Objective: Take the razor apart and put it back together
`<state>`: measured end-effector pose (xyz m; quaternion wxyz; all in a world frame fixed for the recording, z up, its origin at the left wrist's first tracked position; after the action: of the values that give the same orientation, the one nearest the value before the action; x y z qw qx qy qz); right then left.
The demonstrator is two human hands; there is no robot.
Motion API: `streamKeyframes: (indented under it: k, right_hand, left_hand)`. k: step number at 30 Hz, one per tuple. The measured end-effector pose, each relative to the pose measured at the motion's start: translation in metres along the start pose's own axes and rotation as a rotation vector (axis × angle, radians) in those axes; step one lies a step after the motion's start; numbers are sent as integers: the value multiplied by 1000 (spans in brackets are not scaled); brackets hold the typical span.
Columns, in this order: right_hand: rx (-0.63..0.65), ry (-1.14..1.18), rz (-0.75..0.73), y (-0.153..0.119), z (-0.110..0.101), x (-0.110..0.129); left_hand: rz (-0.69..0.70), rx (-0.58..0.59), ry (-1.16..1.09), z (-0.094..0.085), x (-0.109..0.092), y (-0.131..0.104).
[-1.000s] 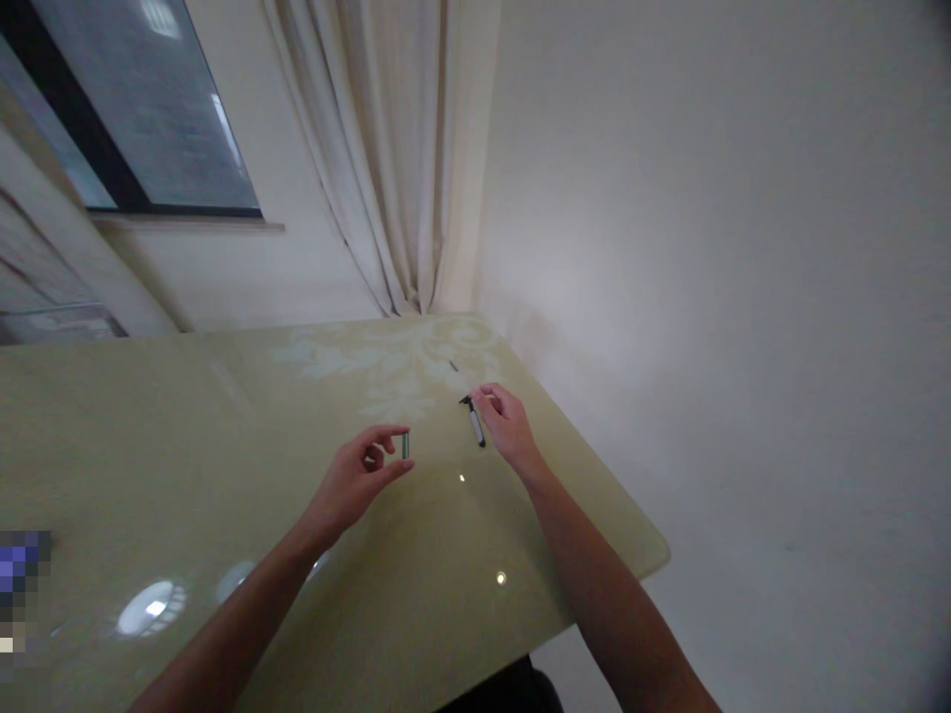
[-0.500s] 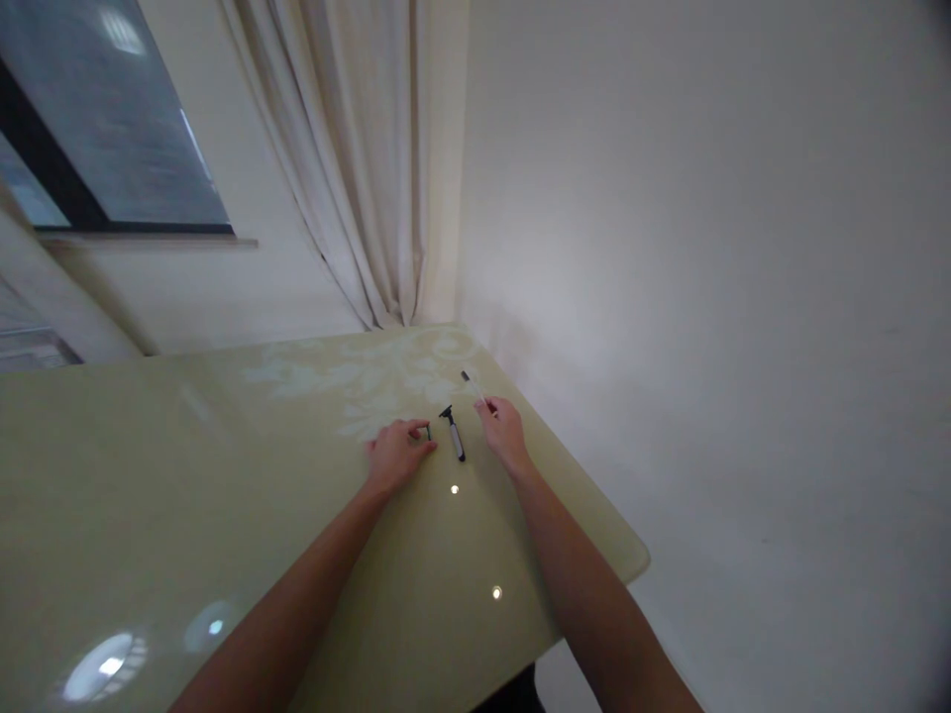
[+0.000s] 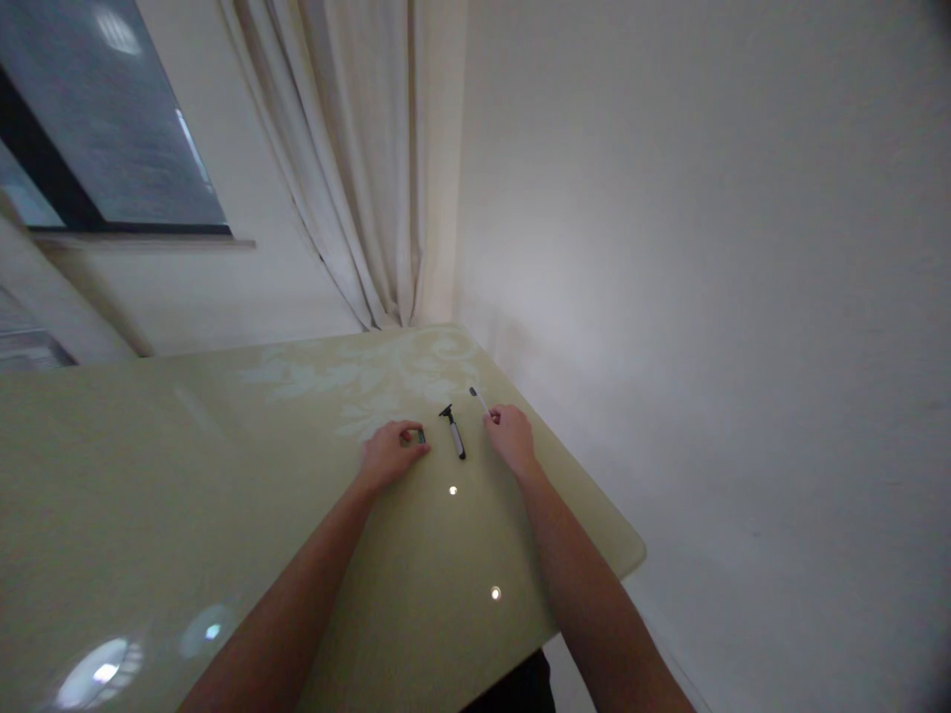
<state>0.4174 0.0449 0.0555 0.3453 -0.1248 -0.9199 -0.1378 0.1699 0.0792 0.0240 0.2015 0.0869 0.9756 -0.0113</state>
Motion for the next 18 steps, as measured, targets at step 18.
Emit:
streamKeyframes:
  k: [18]
  right_hand:
    - [19,-104,45,-4,4,-8]
  left_hand:
    - [139,-23,-190,-4,1,-17]
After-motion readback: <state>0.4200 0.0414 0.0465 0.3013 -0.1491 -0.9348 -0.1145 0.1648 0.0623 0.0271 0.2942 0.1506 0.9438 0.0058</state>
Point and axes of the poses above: each hand's wrist, its own y-axis towards the middle knuckle, its own z-axis out of the palm, x = y × z, the point moved 7 cm from there along y, towards the middle knuckle, and after that the axes turned 13 degrees about y, right-handed, at the moved point
